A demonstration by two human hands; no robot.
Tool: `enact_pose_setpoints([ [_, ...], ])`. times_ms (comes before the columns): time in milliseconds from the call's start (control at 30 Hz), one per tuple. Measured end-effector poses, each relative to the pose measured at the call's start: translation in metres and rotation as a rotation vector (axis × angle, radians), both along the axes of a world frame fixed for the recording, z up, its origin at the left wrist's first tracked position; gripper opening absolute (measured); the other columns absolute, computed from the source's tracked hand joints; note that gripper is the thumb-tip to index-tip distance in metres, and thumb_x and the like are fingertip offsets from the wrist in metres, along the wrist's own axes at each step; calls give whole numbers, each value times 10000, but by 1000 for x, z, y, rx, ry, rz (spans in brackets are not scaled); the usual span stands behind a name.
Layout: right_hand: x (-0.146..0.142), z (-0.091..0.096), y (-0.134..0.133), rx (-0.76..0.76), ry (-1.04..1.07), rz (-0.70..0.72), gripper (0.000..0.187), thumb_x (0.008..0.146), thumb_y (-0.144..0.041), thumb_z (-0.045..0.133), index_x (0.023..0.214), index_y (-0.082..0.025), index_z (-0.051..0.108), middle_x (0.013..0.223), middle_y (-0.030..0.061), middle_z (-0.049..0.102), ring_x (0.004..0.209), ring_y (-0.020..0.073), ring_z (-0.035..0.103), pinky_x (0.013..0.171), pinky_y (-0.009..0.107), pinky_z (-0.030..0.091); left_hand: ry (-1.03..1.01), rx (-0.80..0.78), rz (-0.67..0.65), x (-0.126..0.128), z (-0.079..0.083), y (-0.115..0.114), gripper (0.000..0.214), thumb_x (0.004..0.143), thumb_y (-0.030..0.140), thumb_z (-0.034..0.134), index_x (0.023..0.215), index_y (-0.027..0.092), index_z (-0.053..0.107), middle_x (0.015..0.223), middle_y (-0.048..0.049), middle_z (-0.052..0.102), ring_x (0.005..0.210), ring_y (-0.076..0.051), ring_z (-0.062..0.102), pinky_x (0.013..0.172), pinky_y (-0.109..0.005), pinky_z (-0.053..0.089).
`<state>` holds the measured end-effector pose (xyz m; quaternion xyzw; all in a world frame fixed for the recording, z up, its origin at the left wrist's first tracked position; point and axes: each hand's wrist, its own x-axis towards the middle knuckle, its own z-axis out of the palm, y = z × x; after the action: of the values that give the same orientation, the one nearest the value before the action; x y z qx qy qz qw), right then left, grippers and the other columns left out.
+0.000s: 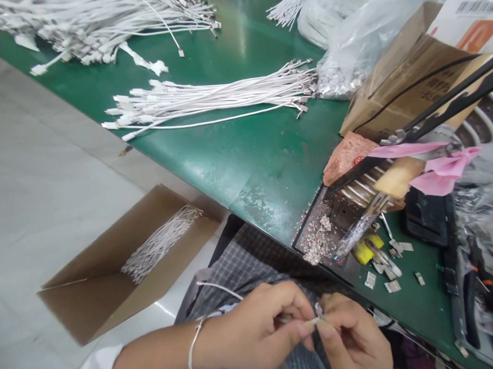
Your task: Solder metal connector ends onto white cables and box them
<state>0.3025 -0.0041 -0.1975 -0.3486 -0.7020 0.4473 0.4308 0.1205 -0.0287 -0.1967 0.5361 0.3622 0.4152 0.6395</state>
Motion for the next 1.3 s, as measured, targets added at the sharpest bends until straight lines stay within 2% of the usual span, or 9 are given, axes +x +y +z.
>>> enact_pose_setpoints([
  [133, -1, -1, -3, 56, 0, -20, 142, 1034, -230, 543, 901, -223, 592, 611, -27, 593, 543, 114, 548, 519, 226, 455, -63, -13, 8, 4, -5, -3, 162, 1032, 303, 533, 986, 148, 542, 809, -98, 735, 706, -136, 702, 639, -193, 522],
  [300, 6, 3, 4, 21, -41, 92, 215, 1009, -220, 542, 794, -212, 549, 598, -34, 495, 537, 107, 491, 504, 234, 387, 176, 176, 29, -3, 0, 4, 139, 964, 249, 585, 940, 143, 672, 746, -47, 698, 614, -109, 580, 596, -192, 466],
  [400, 9, 3, 8, -34, -67, 173, 292, 1007, -275, 566, 730, -203, 506, 569, -42, 468, 528, 104, 484, 503, 233, 363, 191, 231, -28, -5, 1, 5, 153, 926, 212, 581, 893, 143, 714, 695, -43, 690, 588, -114, 551, 591, -204, 458],
  [500, 12, -4, 4, -142, -8, 155, 332, 1006, -345, 590, 719, -203, 504, 589, -35, 457, 541, 111, 479, 514, 236, 375, 164, 156, -6, -4, 2, 6, 152, 904, 224, 606, 853, 138, 720, 666, -35, 673, 570, -105, 528, 563, -192, 434],
  [600, 15, -12, -5, -269, 217, 14, 315, 1017, -348, 575, 745, -213, 490, 618, -38, 401, 569, 120, 435, 540, 241, 395, 118, -3, 17, -4, 4, 7, 152, 890, 238, 628, 818, 126, 701, 661, -22, 646, 559, -83, 495, 534, -166, 400],
  [733, 20, -13, -11, -312, 294, -7, 259, 1027, -377, 554, 821, -221, 577, 652, -21, 428, 612, 139, 450, 571, 266, 424, 27, -157, -9, -6, 7, 10, 169, 884, 265, 630, 798, 121, 650, 636, 20, 555, 528, -54, 397, 499, -142, 351],
  [967, 23, -4, -7, -94, 46, -24, 160, 1043, -290, 548, 1018, -253, 702, 707, 4, 579, 641, 145, 561, 599, 271, 468, 15, -220, 0, -7, 8, 12, 169, 881, 275, 625, 795, 130, 611, 655, 25, 528, 560, -60, 408, 509, -148, 349],
  [1100, 19, 2, -1, 88, -97, 22, 103, 1023, -280, 591, 1077, -224, 658, 704, -4, 594, 606, 128, 583, 536, 231, 479, 74, -131, 25, -6, 7, 13, 154, 876, 251, 615, 792, 123, 633, 651, 17, 552, 558, -60, 432, 514, -145, 362],
  [1300, 17, 9, 4, 287, -297, 98, 136, 949, -65, 532, 979, -174, 606, 747, 5, 616, 667, 108, 584, 629, 223, 518, 189, 17, 65, -4, 6, 11, 105, 849, 180, 615, 806, 114, 685, 645, -5, 623, 535, -59, 480, 505, -136, 368],
])
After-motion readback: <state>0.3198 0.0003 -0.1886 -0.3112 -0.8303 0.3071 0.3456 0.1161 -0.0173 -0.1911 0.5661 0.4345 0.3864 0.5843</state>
